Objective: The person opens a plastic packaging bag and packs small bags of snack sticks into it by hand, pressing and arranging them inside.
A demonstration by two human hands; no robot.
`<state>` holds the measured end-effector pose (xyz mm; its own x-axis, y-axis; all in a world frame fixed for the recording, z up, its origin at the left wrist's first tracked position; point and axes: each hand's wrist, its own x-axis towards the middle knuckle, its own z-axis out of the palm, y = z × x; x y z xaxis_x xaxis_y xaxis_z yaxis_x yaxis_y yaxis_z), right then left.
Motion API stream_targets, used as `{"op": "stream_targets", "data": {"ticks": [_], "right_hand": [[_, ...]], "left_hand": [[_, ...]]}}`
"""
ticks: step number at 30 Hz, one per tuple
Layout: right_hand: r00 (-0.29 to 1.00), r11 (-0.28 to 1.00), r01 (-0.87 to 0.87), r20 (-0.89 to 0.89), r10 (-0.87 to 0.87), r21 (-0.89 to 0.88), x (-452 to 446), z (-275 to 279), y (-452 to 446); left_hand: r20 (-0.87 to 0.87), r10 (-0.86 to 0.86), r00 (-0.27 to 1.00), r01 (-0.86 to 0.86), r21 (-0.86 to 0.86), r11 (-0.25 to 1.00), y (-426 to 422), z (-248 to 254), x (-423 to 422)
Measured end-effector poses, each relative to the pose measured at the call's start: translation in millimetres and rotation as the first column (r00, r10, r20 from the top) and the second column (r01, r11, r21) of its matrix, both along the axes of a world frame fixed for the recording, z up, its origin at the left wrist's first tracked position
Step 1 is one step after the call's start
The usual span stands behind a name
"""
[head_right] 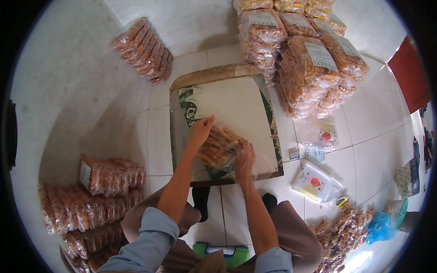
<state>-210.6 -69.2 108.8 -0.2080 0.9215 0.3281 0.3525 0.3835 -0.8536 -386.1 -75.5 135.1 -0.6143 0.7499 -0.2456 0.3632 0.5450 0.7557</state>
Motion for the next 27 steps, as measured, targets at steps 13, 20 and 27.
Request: {"op": "stream_targets", "data": {"ticks": [13,20,27], "right_hand": [[1.000,0.995,-0.019,-0.009,0.018,-0.102,-5,-5,4],[0.998,0.990,-0.017,-0.066,0.008,-0.142,4,4,-3],[0.992,0.990,0.062,-0.106,-0.075,-0.125,-5,-11,-7]], "left_hand": [[0.251,-0.084,0.964,-0.005,0.333,0.943,-1,-14,7],[0.014,-0.369,0.929,0.357,0.220,0.908,10,-6,2],[0.181,-0.523,0.833,0.498,0.170,0.850,9,15,21]]}}
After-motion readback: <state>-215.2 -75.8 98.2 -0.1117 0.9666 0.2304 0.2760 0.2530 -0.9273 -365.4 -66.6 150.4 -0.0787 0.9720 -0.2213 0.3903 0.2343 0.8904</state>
